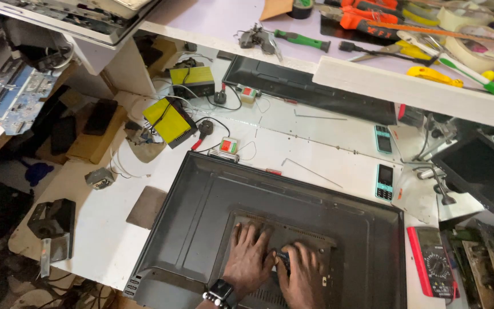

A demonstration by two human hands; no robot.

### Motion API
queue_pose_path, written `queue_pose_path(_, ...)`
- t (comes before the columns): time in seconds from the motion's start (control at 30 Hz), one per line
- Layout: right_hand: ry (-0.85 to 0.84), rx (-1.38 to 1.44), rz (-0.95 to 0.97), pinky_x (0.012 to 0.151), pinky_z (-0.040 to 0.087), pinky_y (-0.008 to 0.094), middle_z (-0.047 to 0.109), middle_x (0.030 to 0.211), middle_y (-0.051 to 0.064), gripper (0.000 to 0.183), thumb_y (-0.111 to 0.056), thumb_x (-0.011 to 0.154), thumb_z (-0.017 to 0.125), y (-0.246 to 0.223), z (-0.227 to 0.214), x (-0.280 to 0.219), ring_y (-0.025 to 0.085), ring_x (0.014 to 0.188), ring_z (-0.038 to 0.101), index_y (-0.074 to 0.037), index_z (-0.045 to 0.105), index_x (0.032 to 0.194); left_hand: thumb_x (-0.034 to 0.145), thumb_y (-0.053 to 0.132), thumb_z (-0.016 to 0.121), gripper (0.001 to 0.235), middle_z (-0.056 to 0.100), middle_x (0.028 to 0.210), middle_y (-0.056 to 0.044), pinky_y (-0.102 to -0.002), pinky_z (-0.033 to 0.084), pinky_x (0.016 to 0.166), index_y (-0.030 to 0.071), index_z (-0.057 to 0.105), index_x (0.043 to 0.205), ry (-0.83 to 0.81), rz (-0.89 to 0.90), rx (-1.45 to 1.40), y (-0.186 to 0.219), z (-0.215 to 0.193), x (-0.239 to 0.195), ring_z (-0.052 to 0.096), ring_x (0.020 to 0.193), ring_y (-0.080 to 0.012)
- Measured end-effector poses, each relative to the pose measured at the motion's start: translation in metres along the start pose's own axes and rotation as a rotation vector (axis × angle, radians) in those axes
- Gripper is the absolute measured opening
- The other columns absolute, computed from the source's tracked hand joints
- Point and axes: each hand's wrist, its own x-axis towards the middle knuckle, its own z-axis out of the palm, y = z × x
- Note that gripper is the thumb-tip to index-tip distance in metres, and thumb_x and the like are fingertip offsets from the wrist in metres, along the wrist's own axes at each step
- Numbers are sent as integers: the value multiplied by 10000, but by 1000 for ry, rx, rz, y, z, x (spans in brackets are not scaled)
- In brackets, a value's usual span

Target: The person uses a screwdriver to remove screws from the back cover of a flat-screen monitor. After removing all screws, they lift off the back cover to expose the internal circuit board and components.

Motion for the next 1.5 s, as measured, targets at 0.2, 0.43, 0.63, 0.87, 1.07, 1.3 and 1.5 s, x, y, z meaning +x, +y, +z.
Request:
queue_pose_path(0.2, -64, 94, -240, 982, 361, 413, 443, 1266, 18, 393, -223, 808, 612, -25, -15, 116, 230, 1173, 437, -140, 495, 1174, 873, 474, 213, 738, -24, 1521, -113, -523, -145, 1078, 42, 12, 1436, -406, -220, 60, -3, -9, 41, -82, 1396, -262)
queue_pose_path(0.43, -426, 215, 22, 1141, 267, 428, 20, 1513, -53, 543, -245, 944, 390, -27, 30, 230, 200, 1392, 106, -198, 147, 1427, 828, 764, 33, 989, 393, 1337, -227, -645, 72, 1013, -7, 516, 1215, 104, 1, -93, -56, 79, 41, 293, 1246, -415)
queue_pose_path(0.63, -308, 27, -90, 855, 395, 511, 395, 1240, 40, 265, -240, 926, 482, 1, 76, 267, 296, 1097, 384, -220, 449, 1188, 825, 760, 192, 907, 303, 1403, -173, -658, -1, 1002, 37, 390, 1336, -127, 60, -39, -66, 74, 42, 199, 1283, -397)
queue_pose_path(0.87, -85, 109, -152, 692, 243, 414, 494, 809, -5, 159, -78, 849, 503, 21, 72, 253, 252, 758, 416, -230, 483, 807, 760, 796, 127, 962, 199, 1453, -138, -648, -37, 1023, 71, 332, 1359, -302, -8, -6, -62, 63, 48, 106, 1326, -364)
queue_pose_path(1.07, -7, 552, 50, 599, 278, 326, 509, 715, 8, 218, -335, 888, 483, 9, 10, 156, 154, 611, 371, -147, 560, 808, 751, 779, 128, 946, 186, 1459, -123, -648, -39, 1023, 94, 282, 1383, -327, -8, -27, -62, 61, 46, 89, 1334, -361)
queue_pose_path(1.3, 136, 999, 690, 639, 502, 337, 690, 783, 139, 283, -204, 775, 673, -26, -92, 25, 228, 667, 630, -11, 691, 980, 833, 663, 177, 824, 232, 1428, -150, -607, -84, 1050, 46, 266, 1372, -292, 79, -127, -39, 4, 28, 89, 1351, -347)
queue_pose_path(1.5, 293, 783, 817, 642, 504, 304, 713, 783, 57, 279, -318, 752, 666, -51, -125, -24, 191, 652, 673, -94, 699, 916, 877, 594, 314, 718, 306, 1387, -181, -615, -46, 1057, 53, 320, 1349, -193, 164, -21, -52, 18, 23, 196, 1308, -367)
